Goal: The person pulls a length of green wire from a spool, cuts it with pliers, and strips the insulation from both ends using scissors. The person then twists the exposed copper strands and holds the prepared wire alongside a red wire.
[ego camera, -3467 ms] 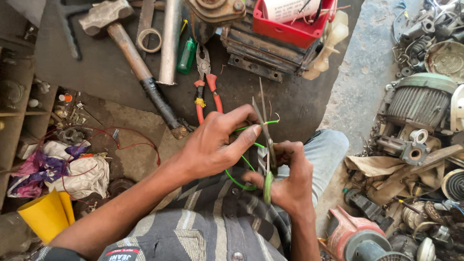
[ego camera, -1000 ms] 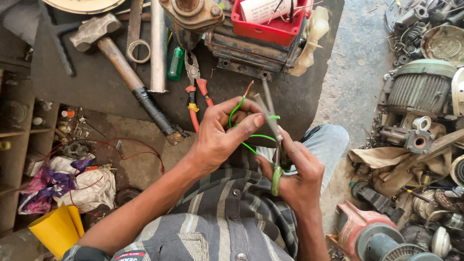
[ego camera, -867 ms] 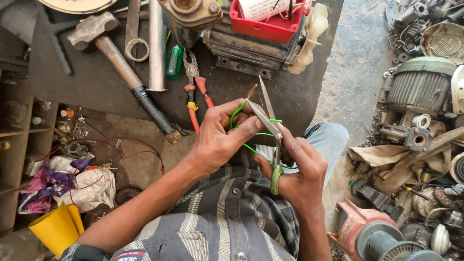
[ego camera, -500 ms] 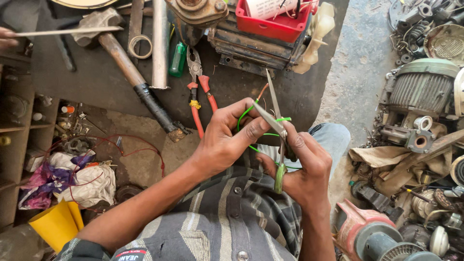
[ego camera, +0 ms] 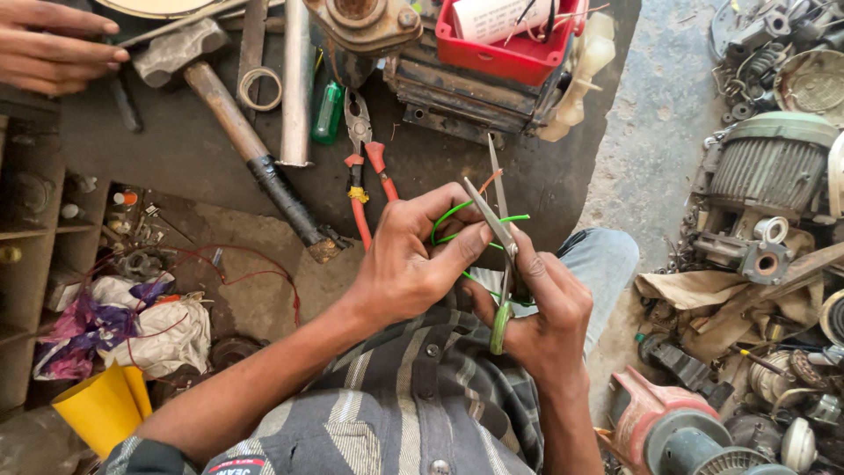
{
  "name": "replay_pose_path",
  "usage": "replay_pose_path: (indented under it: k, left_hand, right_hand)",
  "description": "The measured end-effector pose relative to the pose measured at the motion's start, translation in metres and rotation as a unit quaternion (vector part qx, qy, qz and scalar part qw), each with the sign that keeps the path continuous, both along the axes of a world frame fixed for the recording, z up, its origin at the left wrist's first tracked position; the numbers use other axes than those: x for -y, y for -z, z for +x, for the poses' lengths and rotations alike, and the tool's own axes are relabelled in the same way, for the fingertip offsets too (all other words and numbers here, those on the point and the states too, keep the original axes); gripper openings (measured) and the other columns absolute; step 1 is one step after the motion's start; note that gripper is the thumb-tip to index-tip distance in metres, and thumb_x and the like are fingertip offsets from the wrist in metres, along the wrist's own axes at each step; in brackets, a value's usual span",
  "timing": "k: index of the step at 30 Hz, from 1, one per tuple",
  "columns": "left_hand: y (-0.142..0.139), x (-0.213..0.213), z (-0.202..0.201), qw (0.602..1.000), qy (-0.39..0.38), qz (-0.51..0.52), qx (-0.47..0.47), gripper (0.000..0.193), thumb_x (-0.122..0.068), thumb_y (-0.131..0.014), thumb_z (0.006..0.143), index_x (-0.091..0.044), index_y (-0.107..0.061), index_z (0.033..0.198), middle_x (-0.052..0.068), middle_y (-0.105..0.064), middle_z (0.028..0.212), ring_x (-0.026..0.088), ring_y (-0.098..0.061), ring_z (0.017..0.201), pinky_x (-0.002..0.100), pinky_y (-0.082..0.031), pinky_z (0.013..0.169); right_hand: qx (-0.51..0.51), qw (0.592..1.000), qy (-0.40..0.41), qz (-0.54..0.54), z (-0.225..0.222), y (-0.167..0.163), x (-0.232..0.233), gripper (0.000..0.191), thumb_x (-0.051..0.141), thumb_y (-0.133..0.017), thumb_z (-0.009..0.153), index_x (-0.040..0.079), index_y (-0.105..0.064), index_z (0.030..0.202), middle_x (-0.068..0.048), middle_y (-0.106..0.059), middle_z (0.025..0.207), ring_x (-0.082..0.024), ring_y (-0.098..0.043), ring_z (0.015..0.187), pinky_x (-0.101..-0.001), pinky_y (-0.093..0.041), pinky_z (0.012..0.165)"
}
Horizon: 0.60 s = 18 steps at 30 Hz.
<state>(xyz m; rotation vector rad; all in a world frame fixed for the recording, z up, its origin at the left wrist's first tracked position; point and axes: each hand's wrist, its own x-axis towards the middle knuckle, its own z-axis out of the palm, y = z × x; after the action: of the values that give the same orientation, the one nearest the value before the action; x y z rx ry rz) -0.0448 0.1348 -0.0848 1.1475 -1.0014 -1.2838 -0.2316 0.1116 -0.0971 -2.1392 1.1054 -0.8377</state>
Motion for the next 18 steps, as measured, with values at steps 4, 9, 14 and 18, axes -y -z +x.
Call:
replay_pose_path:
  k: [4, 9, 14, 18]
  left_hand:
    - [-0.003, 0.000, 0.000, 0.999, -0.003, 0.028, -0.022, 0.010, -0.008, -0.066, 0.102, 0.001, -0.068, 0.106, -0.003, -0.067, 0.093, 0.000, -0.057, 0.085, 0.021, -0.049, 0.071]
    - [-0.010, -0.001, 0.006, 0.999, 0.000, 0.034, -0.011, 0.012, -0.011, -0.066, 0.101, 0.001, -0.069, 0.103, -0.004, -0.066, 0.088, 0.000, -0.054, 0.079, 0.021, -0.046, 0.065]
    - [-0.013, -0.005, 0.007, 0.995, 0.003, 0.047, -0.087, 0.020, -0.017, -0.060, 0.104, 0.001, -0.069, 0.108, -0.008, -0.055, 0.078, -0.001, -0.045, 0.070, 0.019, -0.037, 0.060]
    - [-0.011, -0.011, -0.003, 0.994, -0.031, 0.029, -0.103, 0.025, -0.021, -0.054, 0.114, 0.001, -0.067, 0.113, -0.009, -0.049, 0.074, -0.001, -0.042, 0.073, 0.020, -0.035, 0.065]
  right_hand:
    - [0.006, 1.000, 0.007, -0.012, 0.000, 0.009, -0.002, 0.070, 0.022, -0.092, 0.077, 0.002, -0.063, 0.137, -0.007, -0.062, 0.077, -0.018, -0.062, 0.065, -0.0327, -0.049, 0.061]
    - [0.011, 0.999, 0.026, -0.016, 0.004, 0.018, -0.010, 0.068, 0.017, -0.092, 0.079, 0.001, -0.062, 0.138, -0.007, -0.060, 0.075, -0.017, -0.059, 0.061, -0.0314, -0.048, 0.059]
    - [0.006, 0.998, 0.037, -0.054, 0.007, 0.026, -0.016, 0.067, 0.013, -0.088, 0.083, -0.003, -0.058, 0.141, -0.009, -0.061, 0.076, -0.018, -0.058, 0.060, -0.0329, -0.047, 0.059]
    - [-0.001, 0.997, 0.047, -0.060, 0.006, 0.033, -0.018, 0.064, 0.009, -0.086, 0.085, -0.006, -0.058, 0.141, -0.009, -0.061, 0.074, -0.018, -0.058, 0.058, -0.0336, -0.045, 0.056]
